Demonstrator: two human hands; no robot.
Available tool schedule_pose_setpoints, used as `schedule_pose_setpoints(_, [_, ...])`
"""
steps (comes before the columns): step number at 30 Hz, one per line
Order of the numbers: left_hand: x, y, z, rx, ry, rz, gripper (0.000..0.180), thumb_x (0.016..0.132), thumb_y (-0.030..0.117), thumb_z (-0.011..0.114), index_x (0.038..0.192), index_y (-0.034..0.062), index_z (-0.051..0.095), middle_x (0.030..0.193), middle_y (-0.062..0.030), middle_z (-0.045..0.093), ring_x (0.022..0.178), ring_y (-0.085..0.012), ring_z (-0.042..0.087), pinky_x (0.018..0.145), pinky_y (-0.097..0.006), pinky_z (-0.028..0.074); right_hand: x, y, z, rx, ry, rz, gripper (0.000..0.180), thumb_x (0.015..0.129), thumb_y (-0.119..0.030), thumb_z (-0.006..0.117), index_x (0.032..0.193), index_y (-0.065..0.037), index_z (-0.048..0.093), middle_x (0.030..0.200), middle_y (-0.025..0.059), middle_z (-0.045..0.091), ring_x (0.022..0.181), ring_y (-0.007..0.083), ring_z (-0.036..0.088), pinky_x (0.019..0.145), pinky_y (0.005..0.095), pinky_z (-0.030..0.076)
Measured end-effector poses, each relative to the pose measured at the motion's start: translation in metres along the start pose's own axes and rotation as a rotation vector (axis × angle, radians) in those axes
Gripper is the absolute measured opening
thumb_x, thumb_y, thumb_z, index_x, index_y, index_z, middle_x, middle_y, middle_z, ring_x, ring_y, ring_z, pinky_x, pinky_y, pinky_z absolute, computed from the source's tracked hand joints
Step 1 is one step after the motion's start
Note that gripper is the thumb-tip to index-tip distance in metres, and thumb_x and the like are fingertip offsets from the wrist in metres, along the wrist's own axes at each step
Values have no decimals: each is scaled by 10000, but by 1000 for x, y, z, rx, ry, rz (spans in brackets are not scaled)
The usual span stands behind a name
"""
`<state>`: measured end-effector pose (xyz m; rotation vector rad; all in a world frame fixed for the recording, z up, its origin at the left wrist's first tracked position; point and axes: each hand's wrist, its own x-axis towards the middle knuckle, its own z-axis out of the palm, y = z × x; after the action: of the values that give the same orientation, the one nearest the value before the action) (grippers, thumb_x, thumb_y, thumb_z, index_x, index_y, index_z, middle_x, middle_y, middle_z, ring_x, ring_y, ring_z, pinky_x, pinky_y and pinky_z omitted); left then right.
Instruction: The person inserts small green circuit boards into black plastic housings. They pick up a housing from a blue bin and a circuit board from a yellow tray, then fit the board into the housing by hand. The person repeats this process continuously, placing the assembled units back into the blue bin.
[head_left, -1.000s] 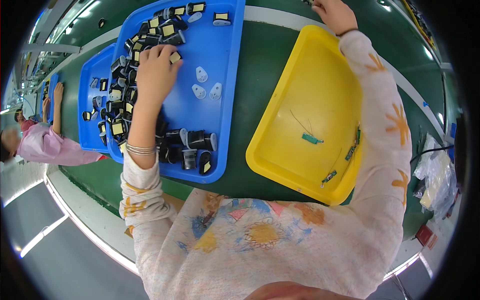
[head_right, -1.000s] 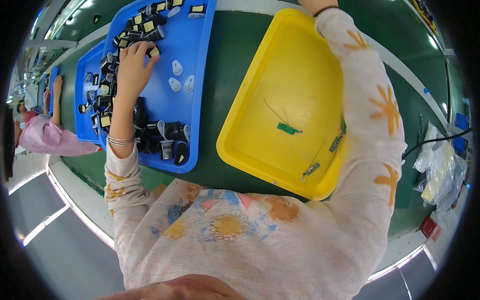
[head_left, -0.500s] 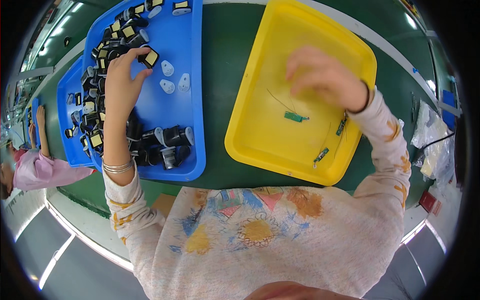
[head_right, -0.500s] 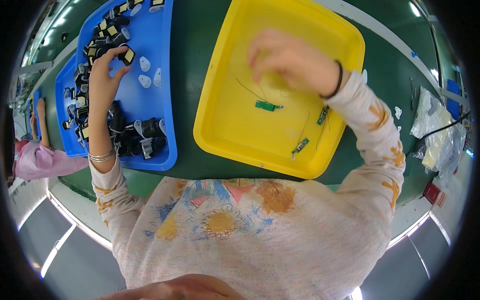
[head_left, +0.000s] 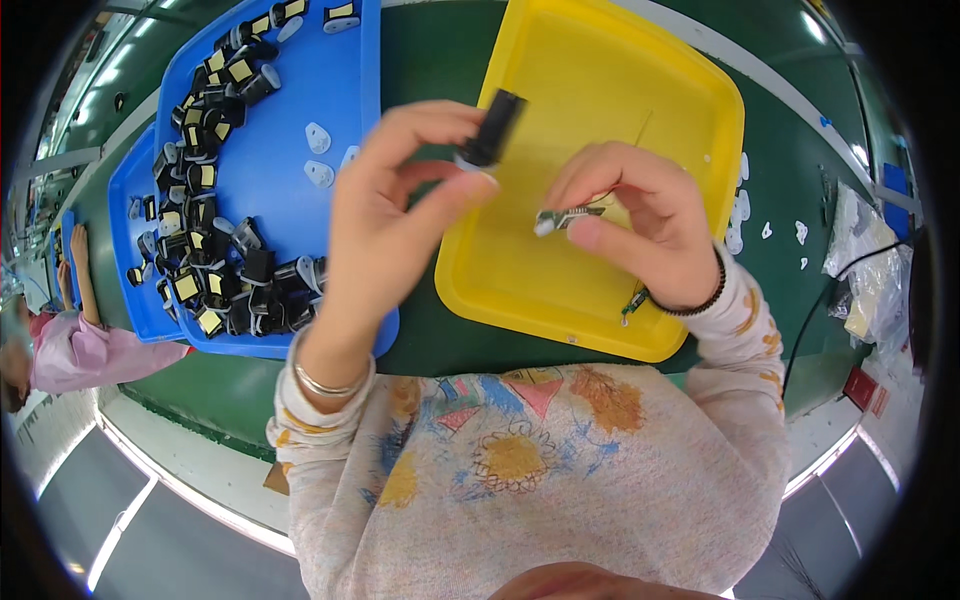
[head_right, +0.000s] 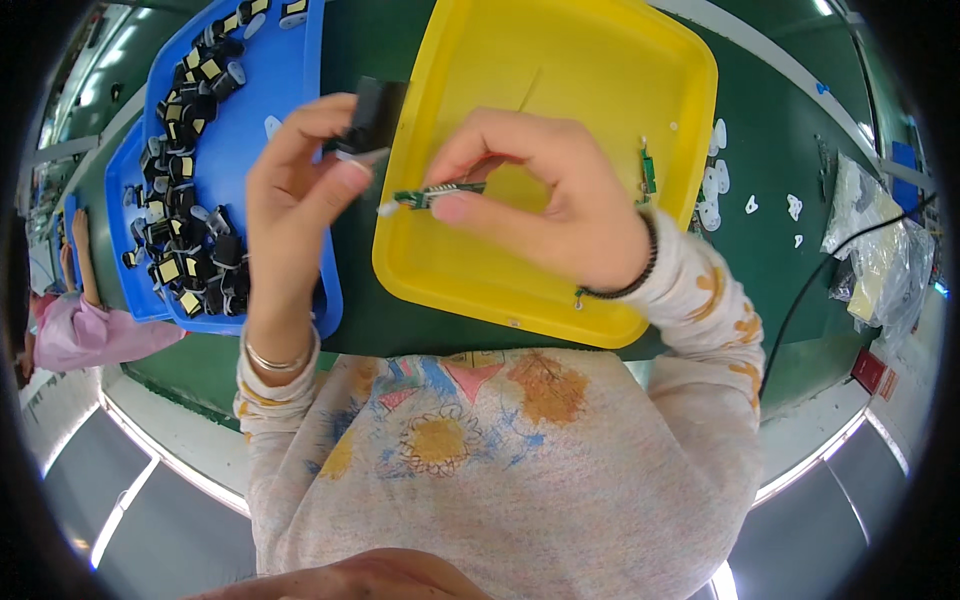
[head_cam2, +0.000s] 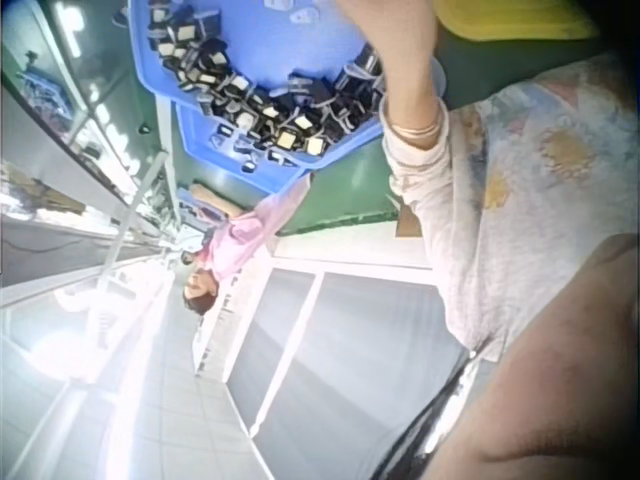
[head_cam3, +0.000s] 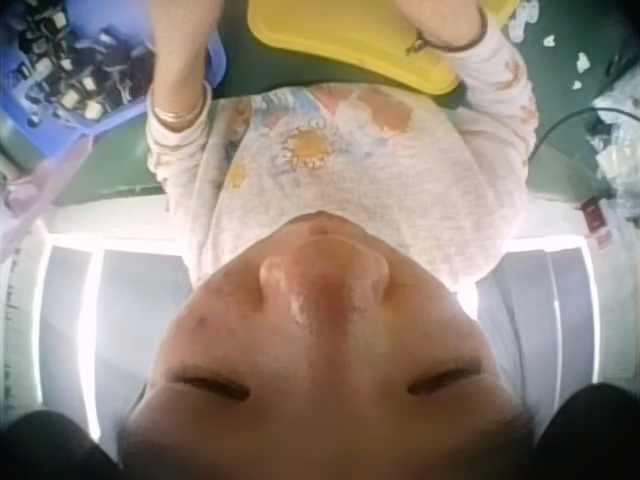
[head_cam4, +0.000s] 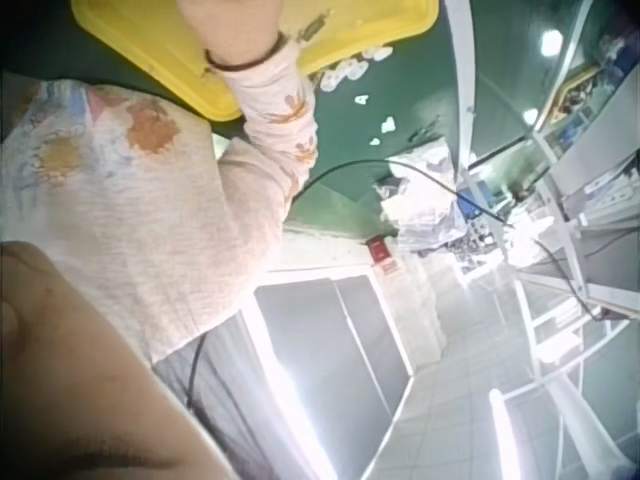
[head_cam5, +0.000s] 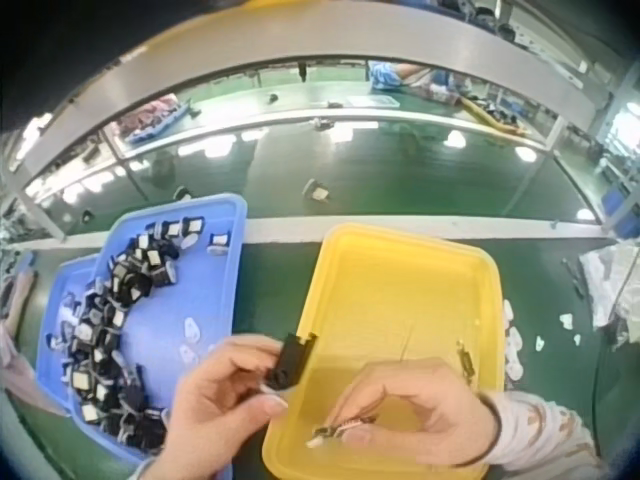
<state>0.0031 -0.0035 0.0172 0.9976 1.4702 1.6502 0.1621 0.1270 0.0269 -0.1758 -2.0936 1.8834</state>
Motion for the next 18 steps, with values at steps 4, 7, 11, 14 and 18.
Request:
schedule_pose_setpoints(4, [-6,-1,21,-221,-77,-103,275,741,-50,582,1010,-37,526,1020,-90,538,973,-158,523,803,-277,458,7,-2,21,505,128,124,129,815,-67,551,921,7,544,884,57,553,767,98,544,643,210,443])
schedule_pose_setpoints(7, [-7,-1,21,-272,-86,-96,283,751,-55,577,1027,-57,516,1025,-106,539,989,-178,520,808,-293,464,9,1,19,443,162,105,141,801,-55,567,929,0,543,856,48,556,755,95,550,657,214,448])
schedule_pose_setpoints(11, [-6,-6,20,-322,-34,-73,252,748,-62,583,994,-52,526,1026,-117,539,972,-186,528,795,-296,478,9,5,19,-51,302,-189,133,737,-17,623,863,-4,583,784,69,578,649,124,563,588,221,460])
schedule_pose_setpoints(14, [-6,-10,15,-398,-13,-117,226,727,-74,604,939,-36,537,1020,-121,536,946,-173,536,775,-283,493,13,11,14,-406,389,-440,178,660,4,680,827,-8,621,732,84,589,582,157,563,528,225,457])
schedule_pose_setpoints(18, [-8,-9,17,-416,-21,-146,233,694,-89,631,896,-24,535,1005,-114,532,922,-162,541,748,-276,506,13,14,15,-504,412,-540,266,594,23,716,848,-13,648,733,91,595,576,174,567,505,232,452])
